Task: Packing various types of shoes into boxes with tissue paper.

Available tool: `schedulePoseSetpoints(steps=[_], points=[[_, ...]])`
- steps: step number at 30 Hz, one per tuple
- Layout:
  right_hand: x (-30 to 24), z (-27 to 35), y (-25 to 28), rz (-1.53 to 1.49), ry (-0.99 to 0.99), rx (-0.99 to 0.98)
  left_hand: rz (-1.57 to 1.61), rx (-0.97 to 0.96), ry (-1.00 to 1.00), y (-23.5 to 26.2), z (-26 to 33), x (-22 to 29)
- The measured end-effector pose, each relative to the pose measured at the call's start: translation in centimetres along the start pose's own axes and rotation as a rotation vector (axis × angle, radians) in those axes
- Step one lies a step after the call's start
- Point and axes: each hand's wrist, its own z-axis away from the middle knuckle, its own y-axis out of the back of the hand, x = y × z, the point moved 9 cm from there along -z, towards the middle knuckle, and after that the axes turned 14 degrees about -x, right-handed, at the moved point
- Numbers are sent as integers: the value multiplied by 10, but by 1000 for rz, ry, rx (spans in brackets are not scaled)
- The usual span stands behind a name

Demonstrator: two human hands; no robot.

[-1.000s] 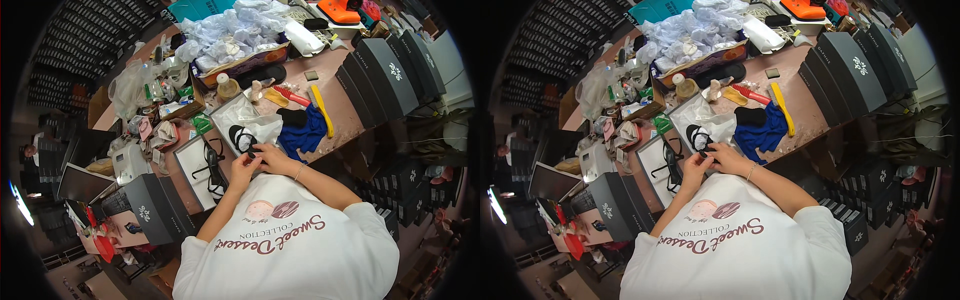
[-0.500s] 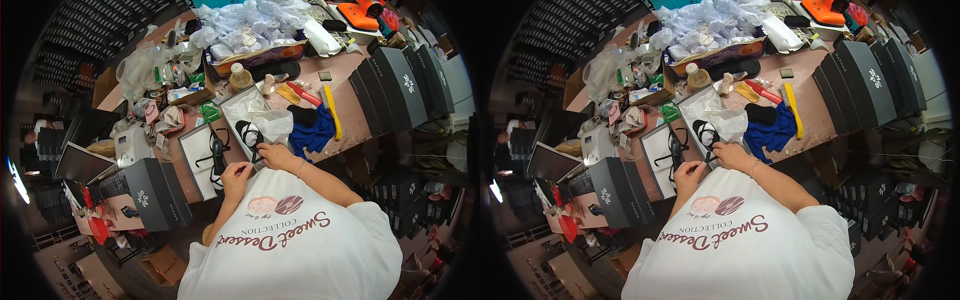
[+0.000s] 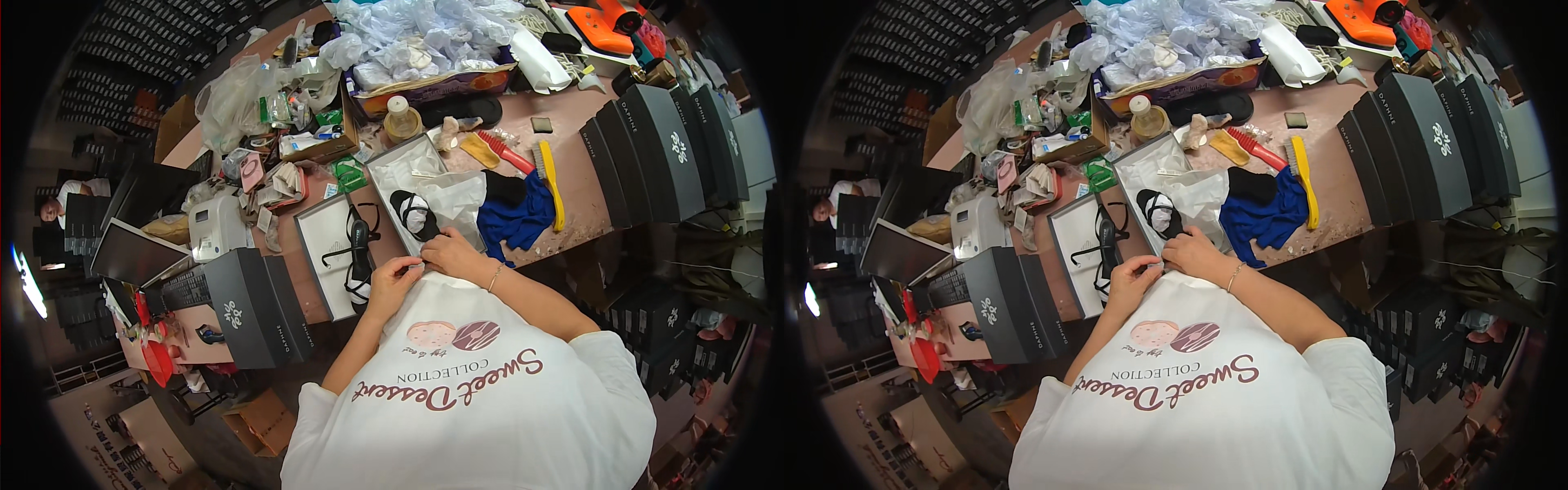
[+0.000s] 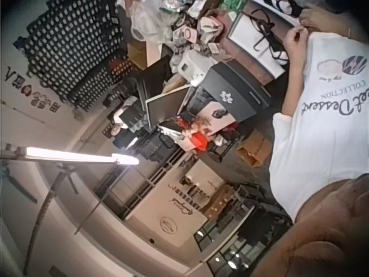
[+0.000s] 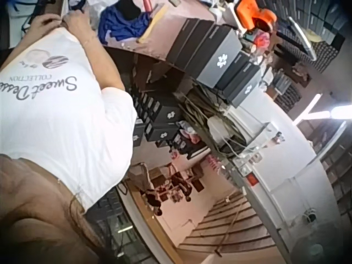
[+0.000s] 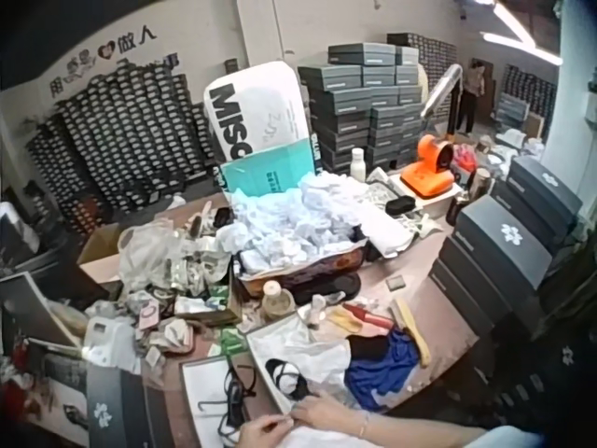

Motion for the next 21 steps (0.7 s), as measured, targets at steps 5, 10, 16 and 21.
schedulePoseSetpoints(steps=[5,10,16,21], points=[[-3,0,-2,-82,36,55,-77,219,-86,13,30,24],[18,15,18,-237,-113,144,161,347,26,63,65,21],[-41,34,101,-498,59,74,485,114,96,0,15,7],[-22,97,94,-392,-220,278,569,-250,159,-65,-16,33]])
